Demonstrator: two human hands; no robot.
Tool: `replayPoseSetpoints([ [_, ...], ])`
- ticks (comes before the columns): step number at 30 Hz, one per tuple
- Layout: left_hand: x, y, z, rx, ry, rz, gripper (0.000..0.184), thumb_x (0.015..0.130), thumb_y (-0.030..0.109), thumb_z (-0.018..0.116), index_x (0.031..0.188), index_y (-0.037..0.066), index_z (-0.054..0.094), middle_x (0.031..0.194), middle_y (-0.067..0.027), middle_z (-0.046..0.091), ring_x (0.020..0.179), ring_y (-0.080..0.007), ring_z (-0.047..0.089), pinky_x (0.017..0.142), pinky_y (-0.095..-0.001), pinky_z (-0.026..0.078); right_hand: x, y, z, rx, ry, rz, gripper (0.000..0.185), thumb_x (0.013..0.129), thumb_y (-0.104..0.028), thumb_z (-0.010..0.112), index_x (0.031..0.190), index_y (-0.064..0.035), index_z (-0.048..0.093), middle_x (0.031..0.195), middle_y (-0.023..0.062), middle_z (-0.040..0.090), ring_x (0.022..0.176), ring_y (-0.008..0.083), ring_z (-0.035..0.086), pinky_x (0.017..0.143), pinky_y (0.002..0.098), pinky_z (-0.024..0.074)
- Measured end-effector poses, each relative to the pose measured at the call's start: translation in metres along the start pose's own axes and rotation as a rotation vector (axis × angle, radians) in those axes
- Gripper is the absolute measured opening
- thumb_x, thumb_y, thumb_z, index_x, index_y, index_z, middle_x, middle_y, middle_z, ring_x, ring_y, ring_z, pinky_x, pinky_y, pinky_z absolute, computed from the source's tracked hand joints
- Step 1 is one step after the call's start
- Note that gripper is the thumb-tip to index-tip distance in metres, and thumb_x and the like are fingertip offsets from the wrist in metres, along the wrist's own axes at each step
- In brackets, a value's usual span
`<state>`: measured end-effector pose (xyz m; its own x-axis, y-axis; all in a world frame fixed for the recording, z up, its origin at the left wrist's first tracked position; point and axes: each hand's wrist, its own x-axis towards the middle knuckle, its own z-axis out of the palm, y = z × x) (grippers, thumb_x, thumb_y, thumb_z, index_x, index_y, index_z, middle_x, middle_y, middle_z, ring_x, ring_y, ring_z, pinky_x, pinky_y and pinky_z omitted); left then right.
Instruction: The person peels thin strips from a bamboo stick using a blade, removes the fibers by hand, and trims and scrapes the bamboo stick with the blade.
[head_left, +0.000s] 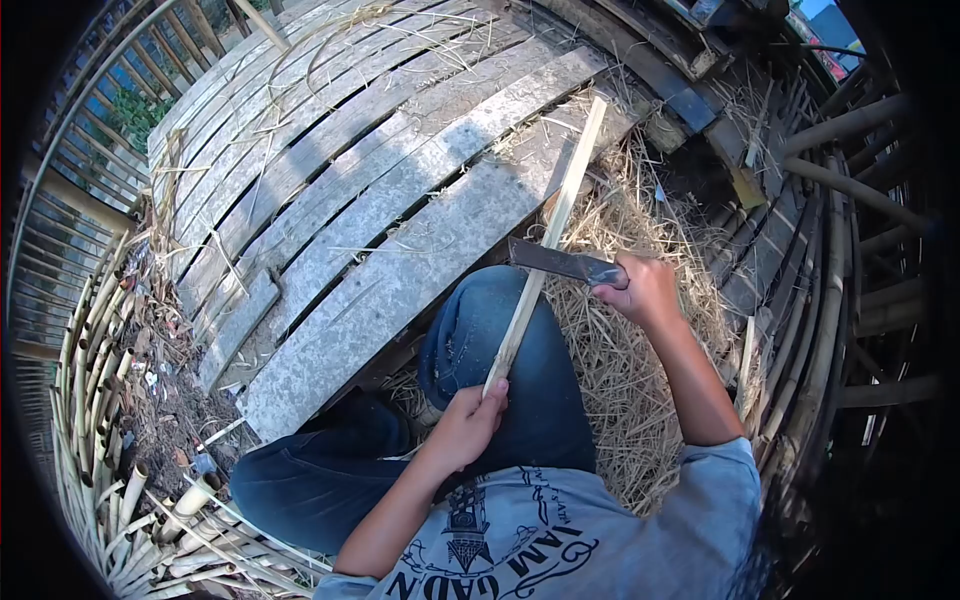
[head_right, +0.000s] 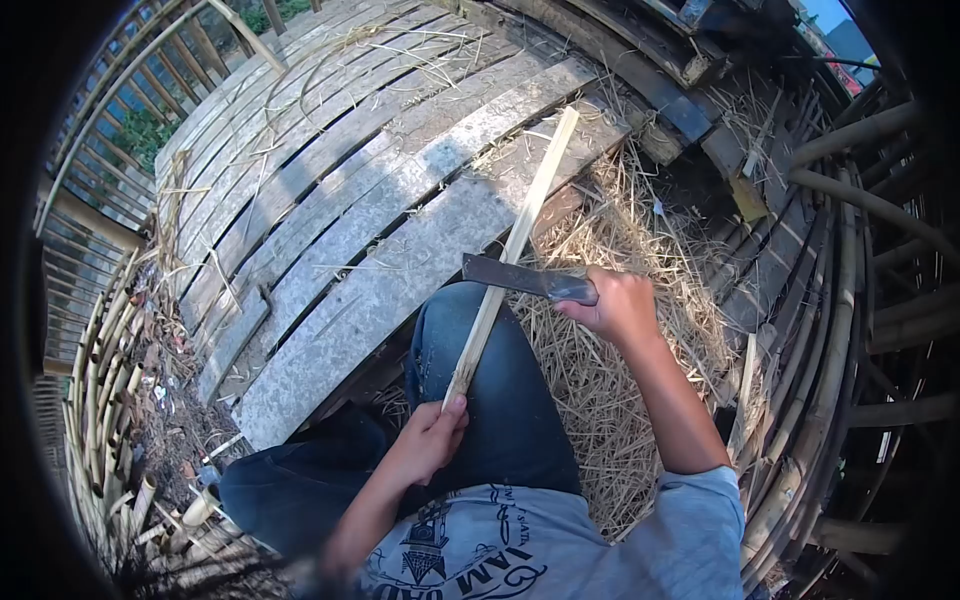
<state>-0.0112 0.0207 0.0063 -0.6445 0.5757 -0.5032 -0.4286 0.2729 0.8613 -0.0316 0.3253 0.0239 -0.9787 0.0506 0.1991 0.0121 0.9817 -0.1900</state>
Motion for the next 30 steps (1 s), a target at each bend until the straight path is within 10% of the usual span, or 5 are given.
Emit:
replayPoseSetpoints([
  [6, 0.002, -0.021, 0.000, 0.122, -0.030, 0.089, 0.049, 0.103, 0.037, 0.039, 0.068, 0.004, 0.048, 0.054, 0.0024, 0.039, 0.050, -0.0057, 0.037, 0.046, -0.0250, 0.030, -0.005, -0.036, -0.016, -0.075, -0.001, -0.387, 0.068, 0.068, -0.077, 0.060, 0.065, -0.0093, 0.053, 0.052, 0.0053, 0.053, 0.047, 0.0232, 0.060, 0.046, 0.0341, 0.0474],
  [18, -0.004, -0.012, -0.002, -0.037, -0.073, -0.054, 0.052, 0.102, 0.037, 0.041, 0.068, -0.001, 0.047, 0.054, -0.0036, 0.042, 0.054, -0.0111, 0.042, 0.050, -0.0328, 0.036, 0.009, 0.023, -0.009, -0.177, 0.139, -0.046, 0.058, 0.065, -0.067, 0.071, 0.067, -0.0109, 0.055, 0.060, 0.0061, 0.061, 0.050, 0.0224, 0.062, 0.046, 0.0360, 0.0481],
  [25, -0.006, -0.027, 0.001, -0.003, -0.053, -0.041, 0.052, 0.103, 0.040, 0.036, 0.063, 0.007, 0.044, 0.054, 0.0039, 0.038, 0.049, -0.0059, 0.037, 0.045, -0.0254, 0.029, 0.017, -0.009, -0.013, -0.027, -0.004, -0.336, 0.054, 0.068, -0.061, 0.073, 0.071, -0.0099, 0.056, 0.058, 0.0077, 0.060, 0.050, 0.0243, 0.061, 0.047, 0.0373, 0.0489],
  [29, -0.013, -0.018, -0.005, -0.007, -0.049, -0.050, 0.052, 0.103, 0.040, 0.036, 0.063, 0.007, 0.044, 0.054, 0.0043, 0.038, 0.048, -0.0060, 0.036, 0.045, -0.0255, 0.028, 0.034, 0.004, -0.019, 0.109, 0.035, 0.368, 0.059, 0.073, -0.066, 0.067, 0.073, -0.0080, 0.053, 0.058, 0.0116, 0.060, 0.049, 0.0292, 0.061, 0.047, 0.0394, 0.0484],
  [30, -0.013, -0.027, -0.007, 0.018, -0.049, 0.008, 0.052, 0.103, 0.040, 0.035, 0.064, 0.007, 0.043, 0.054, 0.0043, 0.037, 0.048, -0.0062, 0.036, 0.044, -0.0257, 0.027, 0.027, -0.013, -0.023, 0.059, 0.032, 0.186, 0.062, 0.074, -0.069, 0.062, 0.074, -0.0075, 0.055, 0.057, 0.0124, 0.060, 0.049, 0.0287, 0.062, 0.047, 0.0389, 0.0492],
])
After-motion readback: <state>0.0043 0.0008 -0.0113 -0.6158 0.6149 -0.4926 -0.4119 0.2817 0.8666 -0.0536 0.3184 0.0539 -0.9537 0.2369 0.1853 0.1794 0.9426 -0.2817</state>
